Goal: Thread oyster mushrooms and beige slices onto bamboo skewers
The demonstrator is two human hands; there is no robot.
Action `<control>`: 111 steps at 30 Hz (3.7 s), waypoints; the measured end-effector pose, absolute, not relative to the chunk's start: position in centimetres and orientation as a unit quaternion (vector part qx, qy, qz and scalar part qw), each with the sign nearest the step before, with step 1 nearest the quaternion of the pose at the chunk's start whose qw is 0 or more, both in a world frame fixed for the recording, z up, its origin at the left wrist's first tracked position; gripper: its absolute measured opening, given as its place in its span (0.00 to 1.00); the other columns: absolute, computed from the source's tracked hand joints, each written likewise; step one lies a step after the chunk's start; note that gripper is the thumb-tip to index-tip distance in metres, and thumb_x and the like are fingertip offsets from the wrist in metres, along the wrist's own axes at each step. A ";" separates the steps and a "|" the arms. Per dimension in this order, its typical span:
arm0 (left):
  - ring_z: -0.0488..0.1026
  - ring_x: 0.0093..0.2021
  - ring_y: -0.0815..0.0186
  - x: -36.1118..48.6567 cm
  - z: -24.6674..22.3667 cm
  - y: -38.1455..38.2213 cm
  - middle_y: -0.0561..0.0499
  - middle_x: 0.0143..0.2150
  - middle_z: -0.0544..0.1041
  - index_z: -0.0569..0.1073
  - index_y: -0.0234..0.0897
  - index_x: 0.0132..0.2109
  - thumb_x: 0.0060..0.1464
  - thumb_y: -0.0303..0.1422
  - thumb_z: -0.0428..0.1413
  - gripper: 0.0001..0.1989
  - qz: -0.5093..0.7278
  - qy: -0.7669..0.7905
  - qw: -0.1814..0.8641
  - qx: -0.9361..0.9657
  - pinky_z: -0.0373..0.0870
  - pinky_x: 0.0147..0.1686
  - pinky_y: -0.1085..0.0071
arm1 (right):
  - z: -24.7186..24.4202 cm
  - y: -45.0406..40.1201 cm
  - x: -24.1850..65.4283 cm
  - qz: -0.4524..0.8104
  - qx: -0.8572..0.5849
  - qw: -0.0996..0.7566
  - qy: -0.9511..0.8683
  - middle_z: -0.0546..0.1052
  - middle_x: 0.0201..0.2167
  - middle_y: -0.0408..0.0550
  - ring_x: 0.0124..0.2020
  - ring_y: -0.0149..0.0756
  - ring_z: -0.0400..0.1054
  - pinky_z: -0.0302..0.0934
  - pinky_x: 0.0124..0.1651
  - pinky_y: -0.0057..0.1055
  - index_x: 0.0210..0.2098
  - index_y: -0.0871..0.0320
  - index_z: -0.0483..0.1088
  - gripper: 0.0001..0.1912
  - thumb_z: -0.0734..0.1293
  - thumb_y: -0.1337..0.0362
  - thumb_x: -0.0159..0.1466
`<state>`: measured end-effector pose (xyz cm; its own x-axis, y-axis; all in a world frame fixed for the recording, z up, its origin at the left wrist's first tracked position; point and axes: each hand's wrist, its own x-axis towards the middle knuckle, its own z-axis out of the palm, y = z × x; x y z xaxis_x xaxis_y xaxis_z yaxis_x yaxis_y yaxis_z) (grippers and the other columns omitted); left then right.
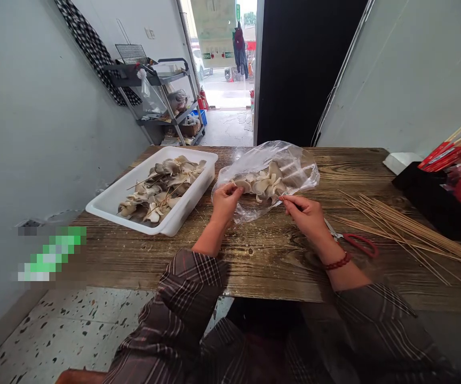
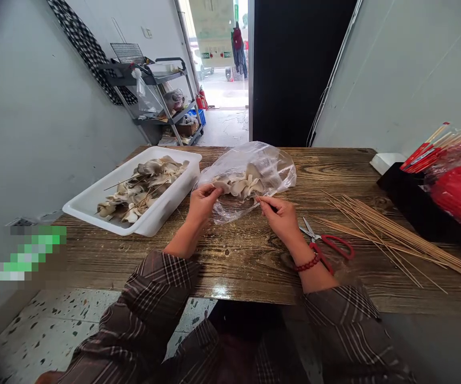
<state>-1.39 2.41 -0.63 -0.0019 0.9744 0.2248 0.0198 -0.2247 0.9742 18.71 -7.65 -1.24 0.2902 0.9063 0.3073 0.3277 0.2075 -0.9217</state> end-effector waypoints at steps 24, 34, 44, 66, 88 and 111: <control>0.66 0.20 0.78 -2.0 0.7 1.6 0.58 0.22 0.71 0.69 0.33 0.30 0.42 0.33 0.68 0.15 0.559 0.355 0.678 0.318 0.60 0.20 0.79 | -0.9 -8.5 18.3 0.307 -0.557 0.480 -0.605 0.73 0.19 0.44 0.19 0.29 0.62 0.56 0.22 0.27 0.38 0.60 0.81 0.17 0.67 0.54 0.59; 0.73 0.24 0.73 -2.2 1.3 1.3 0.57 0.26 0.74 0.67 0.36 0.36 0.45 0.26 0.65 0.15 0.562 0.369 0.691 0.267 0.67 0.25 0.77 | -0.9 -8.6 18.2 0.299 -0.539 0.448 -0.648 0.76 0.21 0.46 0.21 0.32 0.65 0.58 0.24 0.28 0.39 0.58 0.81 0.16 0.66 0.56 0.60; 0.76 0.27 0.69 -2.0 1.4 1.1 0.55 0.26 0.76 0.66 0.36 0.36 0.45 0.23 0.63 0.15 0.541 0.349 0.708 0.291 0.73 0.30 0.73 | -1.2 -8.3 18.3 0.296 -0.557 0.470 -0.617 0.74 0.19 0.44 0.19 0.30 0.63 0.57 0.24 0.28 0.38 0.61 0.81 0.18 0.67 0.55 0.59; 0.72 0.24 0.73 -1.9 1.2 1.0 0.55 0.24 0.75 0.72 0.33 0.30 0.41 0.26 0.66 0.10 0.522 0.332 0.710 0.337 0.68 0.28 0.77 | -1.2 -8.2 18.3 0.304 -0.558 0.469 -0.613 0.73 0.19 0.44 0.19 0.29 0.61 0.54 0.22 0.26 0.38 0.60 0.81 0.17 0.66 0.55 0.59; 0.68 0.27 0.72 -1.6 0.9 0.8 0.52 0.26 0.76 0.79 0.33 0.30 0.39 0.32 0.67 0.09 0.522 0.329 0.575 0.537 0.63 0.29 0.75 | -1.9 -8.1 18.1 0.290 -0.554 0.491 -0.606 0.75 0.20 0.44 0.21 0.31 0.64 0.56 0.24 0.27 0.37 0.60 0.81 0.17 0.66 0.55 0.59; 0.73 0.28 0.72 -0.7 1.1 0.0 0.55 0.29 0.77 0.75 0.34 0.34 0.31 0.30 0.73 0.20 0.479 0.300 0.733 0.380 0.70 0.31 0.75 | -2.0 -8.1 16.9 0.273 -0.550 0.497 -0.613 0.74 0.20 0.45 0.20 0.29 0.62 0.55 0.24 0.27 0.37 0.62 0.80 0.17 0.65 0.56 0.61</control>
